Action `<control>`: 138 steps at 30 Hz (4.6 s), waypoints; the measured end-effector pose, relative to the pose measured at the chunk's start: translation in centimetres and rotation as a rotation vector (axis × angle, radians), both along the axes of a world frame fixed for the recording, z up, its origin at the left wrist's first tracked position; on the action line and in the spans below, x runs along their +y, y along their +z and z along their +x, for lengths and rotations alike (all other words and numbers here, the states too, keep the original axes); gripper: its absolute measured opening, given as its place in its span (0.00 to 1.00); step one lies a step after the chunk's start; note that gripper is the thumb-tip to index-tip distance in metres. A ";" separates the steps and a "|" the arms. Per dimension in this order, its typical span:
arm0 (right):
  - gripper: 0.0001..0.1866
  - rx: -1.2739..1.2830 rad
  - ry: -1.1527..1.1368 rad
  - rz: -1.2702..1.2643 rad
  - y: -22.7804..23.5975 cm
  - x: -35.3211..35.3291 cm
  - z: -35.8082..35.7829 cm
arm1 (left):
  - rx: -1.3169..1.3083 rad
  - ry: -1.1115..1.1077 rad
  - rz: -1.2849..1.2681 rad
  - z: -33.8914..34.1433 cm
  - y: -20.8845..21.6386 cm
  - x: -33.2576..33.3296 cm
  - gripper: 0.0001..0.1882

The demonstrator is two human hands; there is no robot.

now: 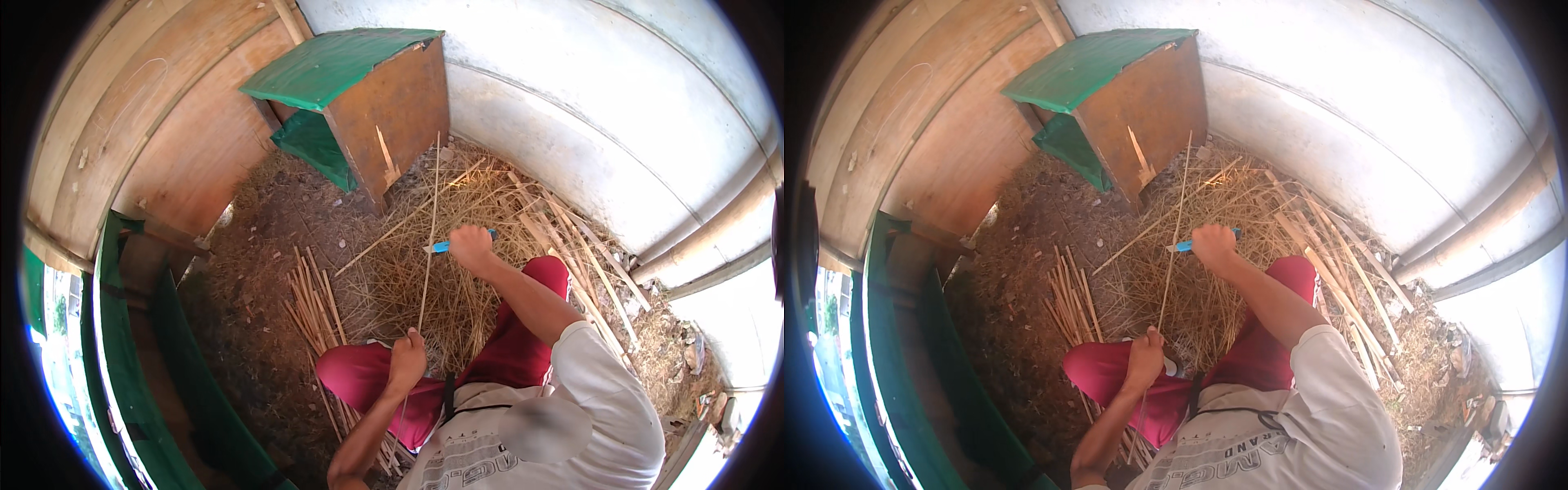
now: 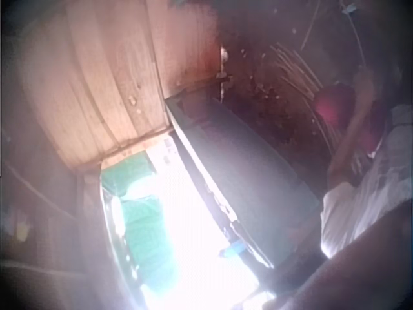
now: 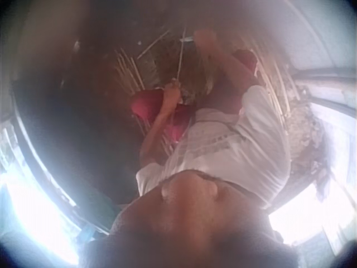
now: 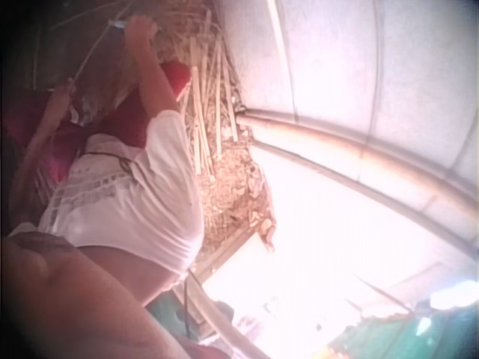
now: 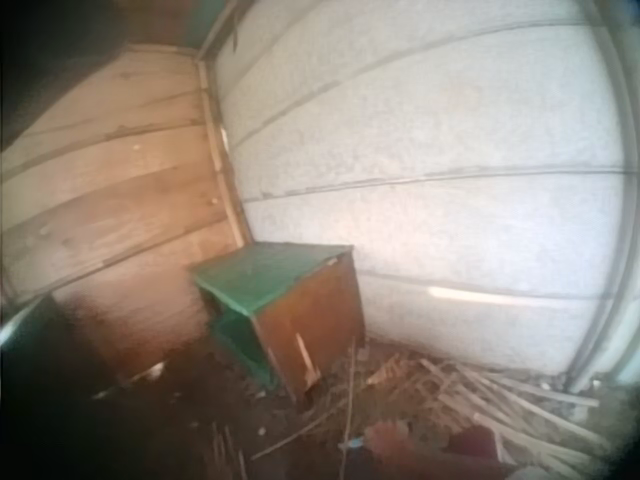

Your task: The person sits on the ground and uses a utility knife to shave thin strips from long bamboo sticks. They repeatedly hold each stick and scrape the blade along its length, then set the stick aside and pick up another.

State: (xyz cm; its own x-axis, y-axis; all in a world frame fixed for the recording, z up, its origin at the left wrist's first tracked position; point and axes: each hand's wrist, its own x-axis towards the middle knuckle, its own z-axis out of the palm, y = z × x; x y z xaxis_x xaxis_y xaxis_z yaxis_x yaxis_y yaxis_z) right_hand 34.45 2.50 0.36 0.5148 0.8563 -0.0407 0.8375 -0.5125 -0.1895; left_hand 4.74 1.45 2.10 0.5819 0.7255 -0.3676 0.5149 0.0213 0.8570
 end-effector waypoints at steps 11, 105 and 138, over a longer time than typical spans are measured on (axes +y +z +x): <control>0.08 0.024 0.002 -0.054 0.4 -0.2 0.5 | 0.012 0.125 -0.592 1.0 3.8 0.8 0.21; 0.07 -0.052 0.117 -0.075 1.1 1.7 3.7 | -0.010 0.157 -0.989 1.1 2.1 3.4 0.15; 0.08 -0.050 0.022 0.161 0.2 2.8 5.0 | -0.057 0.099 -1.032 2.8 6.3 3.3 0.19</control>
State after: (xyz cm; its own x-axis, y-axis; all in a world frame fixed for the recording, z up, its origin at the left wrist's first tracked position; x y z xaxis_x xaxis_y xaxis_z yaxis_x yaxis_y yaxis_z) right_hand 39.40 5.28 0.55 0.4936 0.8609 0.1232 0.8587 -0.4600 -0.2258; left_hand 7.53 4.74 8.39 0.5729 0.1186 -0.8110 0.4301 0.7988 0.4207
